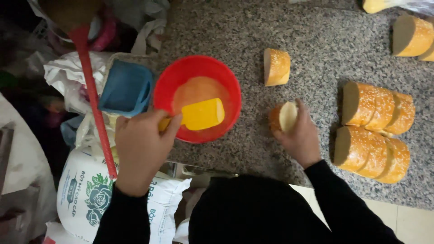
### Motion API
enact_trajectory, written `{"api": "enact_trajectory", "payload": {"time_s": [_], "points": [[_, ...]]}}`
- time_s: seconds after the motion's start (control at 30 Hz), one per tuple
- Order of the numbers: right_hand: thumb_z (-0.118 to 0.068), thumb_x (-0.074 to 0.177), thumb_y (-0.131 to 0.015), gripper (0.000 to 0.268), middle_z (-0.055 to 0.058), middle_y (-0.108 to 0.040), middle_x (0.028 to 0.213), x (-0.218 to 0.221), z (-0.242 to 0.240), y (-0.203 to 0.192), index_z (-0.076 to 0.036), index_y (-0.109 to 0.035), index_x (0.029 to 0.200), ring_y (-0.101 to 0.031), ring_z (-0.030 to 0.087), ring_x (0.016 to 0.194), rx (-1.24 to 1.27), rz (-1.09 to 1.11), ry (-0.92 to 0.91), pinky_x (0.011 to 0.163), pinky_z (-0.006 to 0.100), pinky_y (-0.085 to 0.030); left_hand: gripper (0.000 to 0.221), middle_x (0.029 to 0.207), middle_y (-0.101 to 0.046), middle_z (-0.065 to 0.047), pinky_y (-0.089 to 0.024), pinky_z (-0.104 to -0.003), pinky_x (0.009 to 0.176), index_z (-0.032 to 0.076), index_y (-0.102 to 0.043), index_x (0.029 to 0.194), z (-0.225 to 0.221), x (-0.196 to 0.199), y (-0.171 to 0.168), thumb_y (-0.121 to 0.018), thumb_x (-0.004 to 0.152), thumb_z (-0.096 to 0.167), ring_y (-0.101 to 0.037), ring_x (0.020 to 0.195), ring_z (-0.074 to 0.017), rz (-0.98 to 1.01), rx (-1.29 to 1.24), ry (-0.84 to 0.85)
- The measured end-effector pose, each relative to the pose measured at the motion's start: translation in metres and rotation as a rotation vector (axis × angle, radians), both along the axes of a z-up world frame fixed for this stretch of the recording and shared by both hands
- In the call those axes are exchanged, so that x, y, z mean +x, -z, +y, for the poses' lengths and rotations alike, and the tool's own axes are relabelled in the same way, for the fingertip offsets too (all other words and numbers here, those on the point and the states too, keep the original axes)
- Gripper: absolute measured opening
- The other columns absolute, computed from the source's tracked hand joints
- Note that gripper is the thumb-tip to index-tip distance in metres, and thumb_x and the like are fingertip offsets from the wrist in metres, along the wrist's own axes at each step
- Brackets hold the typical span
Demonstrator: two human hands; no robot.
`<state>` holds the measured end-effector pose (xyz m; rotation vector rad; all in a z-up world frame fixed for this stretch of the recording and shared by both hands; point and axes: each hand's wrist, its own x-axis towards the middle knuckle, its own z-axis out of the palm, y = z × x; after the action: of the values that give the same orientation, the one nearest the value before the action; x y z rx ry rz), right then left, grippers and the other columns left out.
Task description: Coating slices of bread with a liquid mixture using a spatula in a bakery setting.
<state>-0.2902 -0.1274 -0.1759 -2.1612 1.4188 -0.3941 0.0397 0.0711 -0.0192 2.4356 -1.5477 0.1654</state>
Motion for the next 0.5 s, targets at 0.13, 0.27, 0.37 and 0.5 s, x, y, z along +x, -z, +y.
{"api": "enact_trajectory", "payload": {"time_s": [0.13,0.27,0.37,0.5], "points": [[-0.026,0.096,-0.09,0.111,0.037,-0.066,0.135,0.021,-0.005,-0.042,-0.009,-0.018,0.178,-0.069,0.066,0.122,0.323,-0.479,-0.002,0.105,0.074,-0.055,0.042,0.072,-0.075,-0.003,-0.052,-0.045,0.082,0.022,-0.084,0.089,-0.022,0.006,0.029,-0.076,0.102,0.061,-0.078,0.074,-0.0286,-0.205,0.002,0.016],[-0.021,0.1,-0.066,0.088,0.029,-0.043,0.169,0.034,-0.012,-0.052,-0.022,-0.024,0.177,-0.057,0.056,0.145,0.792,-0.928,0.246,0.116,0.072,-0.048,0.025,0.08,-0.082,-0.005,-0.049,-0.044,0.087,0.019,-0.089,0.092,-0.05,-0.009,0.051,-0.079,0.096,0.041,-0.079,0.082,-0.0298,-0.239,0.074,0.056],[-0.022,0.103,-0.055,0.056,0.012,-0.055,0.158,0.021,-0.028,-0.014,-0.028,-0.046,0.159,-0.064,0.038,0.132,0.926,-1.148,0.284,0.106,0.06,-0.055,0.017,0.081,-0.078,0.0,-0.043,-0.043,0.093,0.018,-0.083,0.094,-0.066,-0.015,0.06,-0.075,0.099,0.033,-0.077,0.086,-0.0283,-0.211,0.149,0.125],[-0.056,0.117,-0.047,0.049,0.007,-0.071,0.142,0.013,-0.032,0.016,-0.024,-0.066,0.148,-0.073,0.032,0.12,1.007,-1.176,0.375,0.101,0.055,-0.061,0.031,0.066,-0.063,0.0,-0.036,-0.039,0.094,0.013,-0.064,0.071,-0.082,-0.025,0.049,-0.075,0.1,0.014,-0.066,0.077,-0.0225,-0.148,0.171,0.183]]}}
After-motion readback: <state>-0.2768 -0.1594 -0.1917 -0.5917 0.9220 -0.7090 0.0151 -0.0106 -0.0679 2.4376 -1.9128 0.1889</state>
